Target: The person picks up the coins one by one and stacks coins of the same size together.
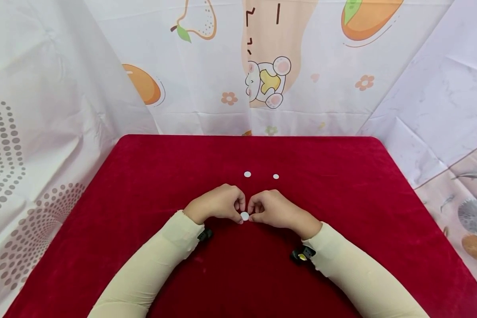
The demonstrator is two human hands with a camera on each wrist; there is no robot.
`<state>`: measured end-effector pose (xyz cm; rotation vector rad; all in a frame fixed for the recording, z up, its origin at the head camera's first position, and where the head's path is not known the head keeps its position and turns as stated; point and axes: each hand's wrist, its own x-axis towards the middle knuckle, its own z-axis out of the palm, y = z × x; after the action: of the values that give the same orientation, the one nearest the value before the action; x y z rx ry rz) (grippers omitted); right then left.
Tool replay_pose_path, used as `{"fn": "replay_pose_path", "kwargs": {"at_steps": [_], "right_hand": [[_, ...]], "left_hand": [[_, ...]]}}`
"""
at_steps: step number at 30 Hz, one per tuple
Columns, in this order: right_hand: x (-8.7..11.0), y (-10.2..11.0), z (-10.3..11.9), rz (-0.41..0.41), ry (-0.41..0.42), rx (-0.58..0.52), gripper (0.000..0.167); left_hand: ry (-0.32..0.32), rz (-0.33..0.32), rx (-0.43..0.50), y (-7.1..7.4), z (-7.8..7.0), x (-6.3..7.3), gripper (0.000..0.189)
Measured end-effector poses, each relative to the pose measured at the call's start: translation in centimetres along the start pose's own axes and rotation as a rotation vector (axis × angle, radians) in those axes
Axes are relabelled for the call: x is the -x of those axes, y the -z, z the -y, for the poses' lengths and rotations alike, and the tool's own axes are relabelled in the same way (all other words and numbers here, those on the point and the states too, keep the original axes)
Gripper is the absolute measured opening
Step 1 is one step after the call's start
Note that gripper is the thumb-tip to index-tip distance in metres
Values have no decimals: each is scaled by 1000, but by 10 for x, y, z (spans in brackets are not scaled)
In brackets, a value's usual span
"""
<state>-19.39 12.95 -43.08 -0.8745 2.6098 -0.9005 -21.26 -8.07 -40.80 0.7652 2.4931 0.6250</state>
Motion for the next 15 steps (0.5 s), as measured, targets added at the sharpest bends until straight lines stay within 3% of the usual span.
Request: {"fn": "replay_pose_path", "kwargs": {"at_steps": [15], "right_hand": [[1, 2, 1, 23, 28, 4, 13]], "left_hand": [[-11, -5, 6, -2, 2, -1, 20]]}}
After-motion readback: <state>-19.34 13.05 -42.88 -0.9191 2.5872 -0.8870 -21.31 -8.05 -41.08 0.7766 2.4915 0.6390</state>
